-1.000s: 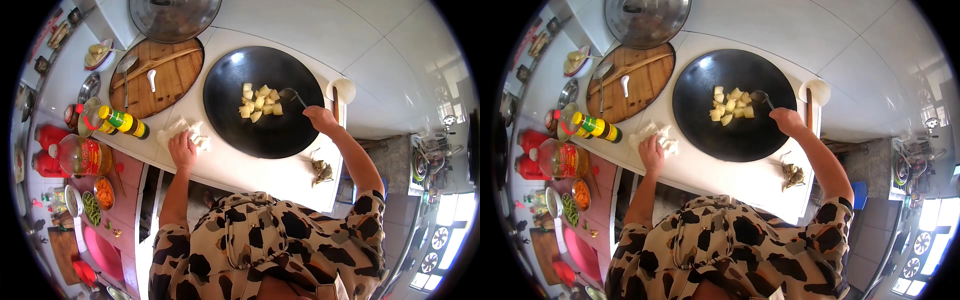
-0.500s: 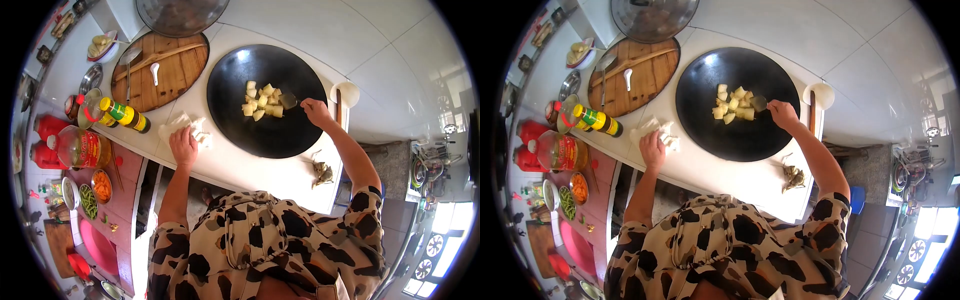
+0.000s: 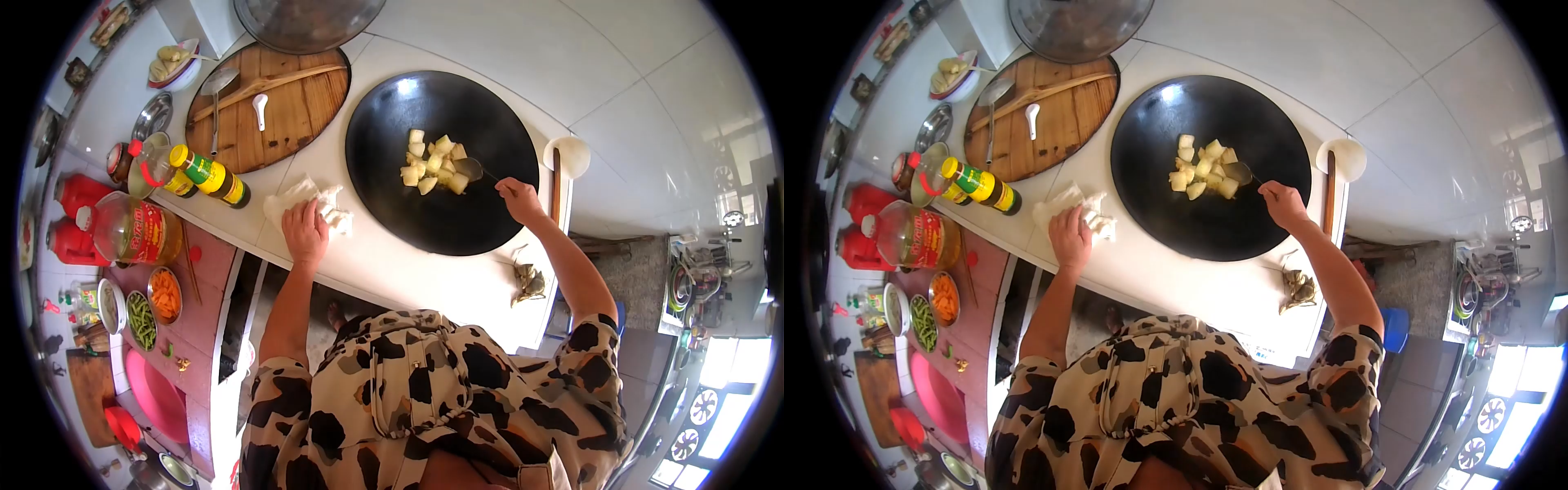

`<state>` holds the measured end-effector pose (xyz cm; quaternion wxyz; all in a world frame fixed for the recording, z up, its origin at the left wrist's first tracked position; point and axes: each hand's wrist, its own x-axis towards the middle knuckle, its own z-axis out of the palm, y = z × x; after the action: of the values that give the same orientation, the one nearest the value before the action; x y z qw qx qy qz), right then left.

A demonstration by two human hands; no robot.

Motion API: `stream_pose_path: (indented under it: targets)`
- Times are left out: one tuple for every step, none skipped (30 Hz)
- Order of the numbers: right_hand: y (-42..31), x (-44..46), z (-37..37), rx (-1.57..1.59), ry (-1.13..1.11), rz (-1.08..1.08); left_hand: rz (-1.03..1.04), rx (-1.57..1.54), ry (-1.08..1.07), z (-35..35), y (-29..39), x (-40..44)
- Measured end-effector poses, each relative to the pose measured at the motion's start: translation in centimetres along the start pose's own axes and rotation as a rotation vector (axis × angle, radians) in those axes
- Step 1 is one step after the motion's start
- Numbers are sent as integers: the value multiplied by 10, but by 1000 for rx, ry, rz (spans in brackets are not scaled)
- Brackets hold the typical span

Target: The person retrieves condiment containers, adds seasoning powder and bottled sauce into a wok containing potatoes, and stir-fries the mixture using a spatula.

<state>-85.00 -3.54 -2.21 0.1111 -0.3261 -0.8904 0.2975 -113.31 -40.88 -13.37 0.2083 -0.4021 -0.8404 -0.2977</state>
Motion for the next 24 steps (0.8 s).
stream_pose_path:
  targets:
    - [-9, -3, -7, -7, -28, 35, 2, -3, -2, 0, 0, 0]
    - [-18, -6, -14, -15, -55, 70, -2, -4, -3, 0, 0, 1]
    - [-25, -7, -18, 4, -76, 106, -6, -5, -5, 0, 1, 1]
    - [-31, -7, -23, 23, -96, 142, -10, -6, -6, 0, 1, 1]
    - [-36, -8, -27, 44, -115, 177, 2, -7, -1, 0, 1, 2]
    - [-41, -9, -32, 12, -148, 168, 14, -8, 5, 0, 0, 2]
    - [-42, -11, -35, -61, -161, 96, 26, -9, 11, 1, -1, 2]
    - [-43, -12, -37, -135, -175, 25, 30, -17, 9, 1, -2, 2]
    - [-43, -14, -38, -209, -189, -47, 34, -25, 7, 1, -3, 3]
    - [-40, -14, -39, -243, -205, -106, 35, -33, 5, 1, -2, 2]
    - [-37, -13, -40, -277, -222, -166, 35, -25, 6, 2, -2, 2]
    - [-39, -12, -42, -312, -240, -226, 34, -18, 8, 1, -1, 2]
    - [-43, -11, -43, -356, -289, -240, 33, -9, 9, 0, 0, 2]
    - [-47, -9, -43, -398, -339, -254, 30, -7, 6, 0, 0, 2]
    - [-53, -8, -42, -441, -389, -268, 28, -5, 2, 0, -1, 1]
    - [-54, -6, -40, -466, -402, -312, 25, -2, -1, 1, -1, 1]
    - [-55, -5, -37, -490, -415, -355, 23, -5, -4, 1, -1, 1]
    - [-56, -4, -35, -515, -429, -400, 21, -6, -7, 0, -1, 1]
    - [-59, -4, -33, -536, -443, -406, 17, -7, -9, 0, -1, 1]
    - [-62, -4, -32, -558, -457, -413, 14, -6, -6, 0, 0, 1]
    - [-64, -5, -31, -580, -472, -420, 11, -4, -4, 0, 0, 1]
    - [-64, -4, -30, -598, -487, -432, 7, -3, -1, 0, 0, 1]
    - [-64, -4, -29, -616, -501, -445, 8, 1, 3, 0, 1, 1]
    - [-64, -3, -27, -634, -514, -457, 10, 6, 7, -1, 1, 1]
